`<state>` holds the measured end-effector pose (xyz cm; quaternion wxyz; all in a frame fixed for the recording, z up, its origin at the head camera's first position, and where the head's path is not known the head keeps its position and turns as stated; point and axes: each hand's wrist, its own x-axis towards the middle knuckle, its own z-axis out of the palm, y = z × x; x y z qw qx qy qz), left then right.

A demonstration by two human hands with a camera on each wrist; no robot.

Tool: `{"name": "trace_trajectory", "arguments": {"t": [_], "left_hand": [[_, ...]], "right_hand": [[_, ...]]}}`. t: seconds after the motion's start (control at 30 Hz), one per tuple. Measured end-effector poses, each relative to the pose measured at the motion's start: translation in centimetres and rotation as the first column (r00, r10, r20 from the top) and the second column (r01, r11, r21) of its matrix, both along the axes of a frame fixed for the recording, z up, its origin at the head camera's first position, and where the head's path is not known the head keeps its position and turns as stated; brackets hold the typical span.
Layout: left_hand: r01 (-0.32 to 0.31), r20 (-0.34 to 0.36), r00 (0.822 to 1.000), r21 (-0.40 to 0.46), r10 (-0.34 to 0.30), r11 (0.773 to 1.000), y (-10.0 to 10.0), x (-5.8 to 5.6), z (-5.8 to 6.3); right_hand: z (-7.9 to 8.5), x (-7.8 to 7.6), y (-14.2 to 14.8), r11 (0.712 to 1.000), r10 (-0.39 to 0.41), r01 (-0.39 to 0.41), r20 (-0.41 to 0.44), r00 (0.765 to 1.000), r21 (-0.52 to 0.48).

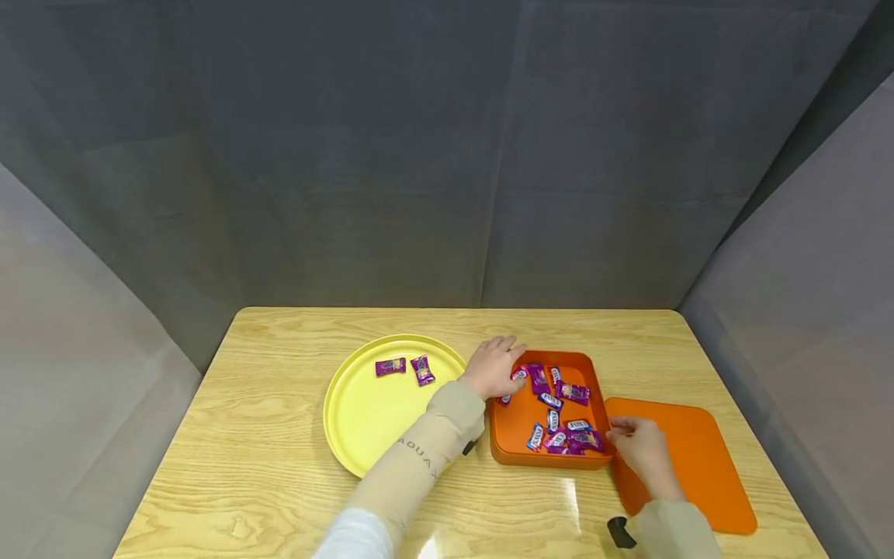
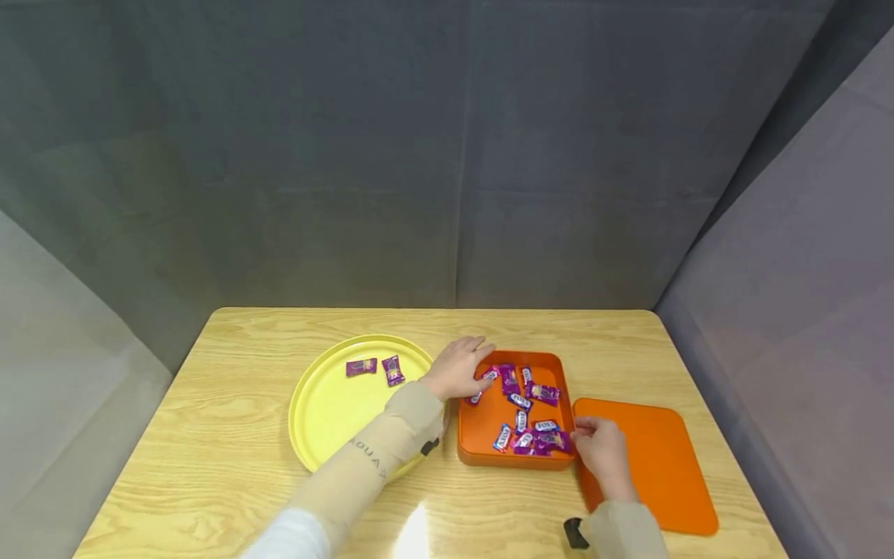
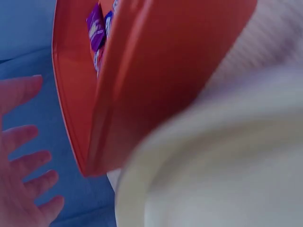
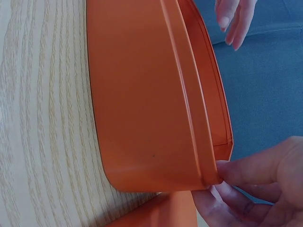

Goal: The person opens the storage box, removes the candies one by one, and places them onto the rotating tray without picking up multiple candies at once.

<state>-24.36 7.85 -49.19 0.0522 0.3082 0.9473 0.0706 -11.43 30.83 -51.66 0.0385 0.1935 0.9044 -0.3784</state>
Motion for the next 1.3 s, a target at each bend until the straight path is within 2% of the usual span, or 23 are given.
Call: {"name": "trace_trajectory", "arguments": {"t": [0.3,0.57,0.7,0.93,1.07,1.1,1.17,1.2,1.23,1.3], "left_hand": [[-0.014,0.058,0.998,-0.004,0.014,1.000,2.6,0.6,-1.0],[-0.088,0.098,0.990,-0.130,0.101,0.988,3.5,0.8,-1.6],[-0.094,0.068,0.992,-0.184,0.108,0.978,3.8,0.8,-2.2],[-0.140,-0.064,0.990,-0.258,0.127,0.956,4.3,1.1,-3.0],[-0.178,-0.071,0.984,-0.299,0.164,0.937,4.7,0.8,-3.6],[-0.179,-0.056,0.984,-0.320,0.170,0.931,4.9,0.5,-4.0],[-0.179,-0.046,0.984,-0.343,0.173,0.922,5.4,-0.3,-5.6],[-0.176,-0.041,0.984,-0.353,0.172,0.919,5.7,-0.8,-6.6],[-0.177,-0.082,0.984,-0.341,0.158,0.923,6.0,-1.5,-8.7],[-0.168,-0.081,0.985,-0.342,0.150,0.924,6.3,-2.1,-10.6]], "right_hand": [[0.9,0.4,-0.2,0.999,0.038,-0.038,-0.002,0.999,-0.004],[0.9,0.4,-0.3,0.999,0.036,-0.036,0.003,0.999,-0.020],[1.0,0.6,-0.4,0.999,0.028,-0.028,0.003,1.000,-0.016],[1.0,0.6,-0.4,1.000,0.021,-0.021,0.012,1.000,-0.010],[1.0,0.6,-0.4,1.000,0.024,-0.024,0.011,1.000,-0.013],[1.0,0.6,-0.4,1.000,0.025,-0.025,0.009,1.000,-0.011],[0.9,0.6,-0.4,1.000,0.028,-0.028,0.004,1.000,-0.012],[0.9,0.5,-0.4,0.999,0.031,-0.030,0.002,1.000,-0.015],[0.9,0.5,-0.4,0.999,0.031,-0.031,0.003,1.000,-0.016],[0.9,0.5,-0.4,0.999,0.034,-0.034,0.004,0.999,-0.023]]}}
